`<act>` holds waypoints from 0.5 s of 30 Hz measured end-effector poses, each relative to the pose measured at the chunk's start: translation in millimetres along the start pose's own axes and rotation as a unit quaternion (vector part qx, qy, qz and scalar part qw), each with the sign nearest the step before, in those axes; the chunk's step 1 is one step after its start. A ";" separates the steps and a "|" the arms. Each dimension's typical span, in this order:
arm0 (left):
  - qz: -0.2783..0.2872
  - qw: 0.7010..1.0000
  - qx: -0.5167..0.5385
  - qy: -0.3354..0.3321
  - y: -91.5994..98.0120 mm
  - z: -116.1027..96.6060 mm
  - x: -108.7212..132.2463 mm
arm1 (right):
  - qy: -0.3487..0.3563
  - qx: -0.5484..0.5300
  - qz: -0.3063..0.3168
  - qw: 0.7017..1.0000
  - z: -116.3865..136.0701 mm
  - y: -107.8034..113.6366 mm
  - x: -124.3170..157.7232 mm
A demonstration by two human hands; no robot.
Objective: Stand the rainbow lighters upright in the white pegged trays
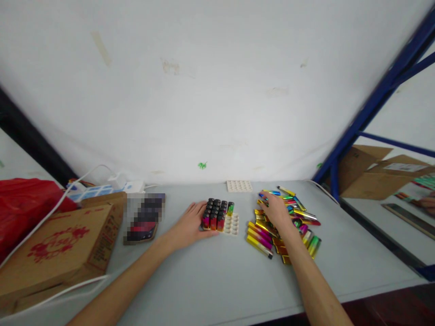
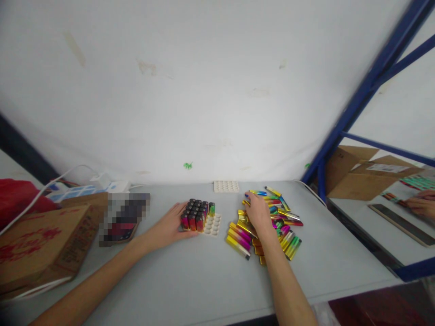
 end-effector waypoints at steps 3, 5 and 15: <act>0.006 1.000 0.003 0.003 0.6 -0.1 -0.4 | -0.011 0.008 0.002 1.000 -1.4 -2.0 -1.2; 0.007 1.000 0.003 0.008 -0.1 1.2 -0.1 | -0.006 0.007 -0.008 1.000 1.0 1.2 -1.1; 0.016 1.000 0.004 0.016 0.1 1.1 1.4 | -0.027 -0.362 -0.076 0.929 31.7 33.6 15.2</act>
Point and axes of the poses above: each hand's wrist, its own x-axis away from the middle knuckle, its own y-axis out of the back of the hand, z = x × y, the point moved 5 cm from there along -x, towards the middle knuckle, and after that the axes turned 10 degrees about -y, right-handed, at the moved point
